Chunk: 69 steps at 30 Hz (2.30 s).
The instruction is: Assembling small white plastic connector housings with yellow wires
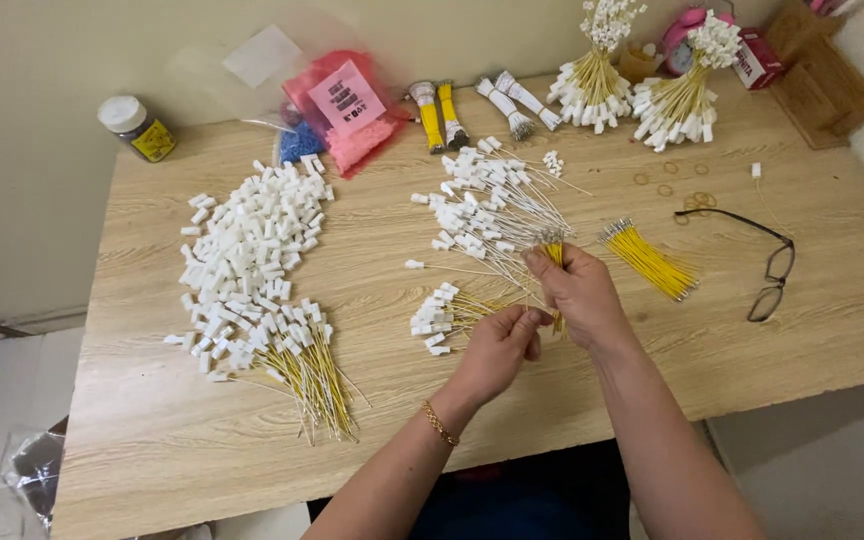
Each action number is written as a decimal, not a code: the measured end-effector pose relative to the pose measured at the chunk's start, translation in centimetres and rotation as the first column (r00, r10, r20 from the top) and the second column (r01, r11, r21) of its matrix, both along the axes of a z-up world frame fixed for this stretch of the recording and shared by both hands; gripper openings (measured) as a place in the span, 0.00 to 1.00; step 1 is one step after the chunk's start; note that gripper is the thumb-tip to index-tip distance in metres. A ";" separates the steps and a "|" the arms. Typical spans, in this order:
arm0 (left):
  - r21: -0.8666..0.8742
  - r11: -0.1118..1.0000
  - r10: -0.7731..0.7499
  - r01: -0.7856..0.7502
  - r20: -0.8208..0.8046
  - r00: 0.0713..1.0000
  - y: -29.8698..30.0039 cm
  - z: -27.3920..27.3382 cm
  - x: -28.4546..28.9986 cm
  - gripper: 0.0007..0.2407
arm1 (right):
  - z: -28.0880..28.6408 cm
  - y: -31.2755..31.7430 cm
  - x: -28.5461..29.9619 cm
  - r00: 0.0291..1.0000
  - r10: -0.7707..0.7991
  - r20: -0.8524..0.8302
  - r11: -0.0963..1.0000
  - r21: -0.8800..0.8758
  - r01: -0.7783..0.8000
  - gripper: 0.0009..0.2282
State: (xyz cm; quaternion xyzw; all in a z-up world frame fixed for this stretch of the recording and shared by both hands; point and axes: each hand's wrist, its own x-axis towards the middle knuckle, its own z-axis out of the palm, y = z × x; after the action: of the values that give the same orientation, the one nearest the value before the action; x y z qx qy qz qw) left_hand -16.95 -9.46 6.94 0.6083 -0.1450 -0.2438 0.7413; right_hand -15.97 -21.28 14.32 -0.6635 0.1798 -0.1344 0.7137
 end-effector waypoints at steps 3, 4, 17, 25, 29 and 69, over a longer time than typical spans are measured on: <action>0.039 0.998 0.044 -0.044 -0.007 0.999 1.6 2.2 0.2 0.09 | 3.5 1.2 -1.3 0.997 -0.069 0.023 0.997 -0.026 0.070 0.08; 0.040 0.998 0.043 -0.043 -0.009 0.999 1.7 1.2 0.7 0.09 | 2.6 0.5 -0.9 0.997 -0.070 0.022 0.997 -0.026 0.070 0.08; 0.576 0.794 -0.104 -0.194 0.444 0.890 6.3 1.7 3.8 0.08 | 0.4 0.9 -2.4 0.938 0.345 0.020 0.550 -0.814 -0.185 0.08; 0.318 0.942 0.056 -0.103 0.154 0.986 7.6 3.0 4.8 0.09 | -3.0 0.1 -1.3 0.920 0.347 -0.183 0.382 -0.868 -0.317 0.07; 0.186 0.978 0.082 -0.094 0.072 0.994 7.5 1.4 5.2 0.08 | -2.0 0.4 -1.0 0.924 0.338 -0.177 0.407 -0.858 -0.313 0.06; 0.013 0.973 0.226 -0.232 0.190 0.955 9.8 2.9 6.8 0.09 | 2.1 3.5 -0.3 0.959 0.276 0.064 0.661 -0.737 -0.141 0.05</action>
State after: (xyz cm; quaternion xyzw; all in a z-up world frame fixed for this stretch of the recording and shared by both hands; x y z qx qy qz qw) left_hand -10.19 0.38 9.80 0.6541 -0.1385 -0.1003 0.7368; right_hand -16.25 -17.82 16.47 -0.8934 -0.0273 -0.1675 0.4159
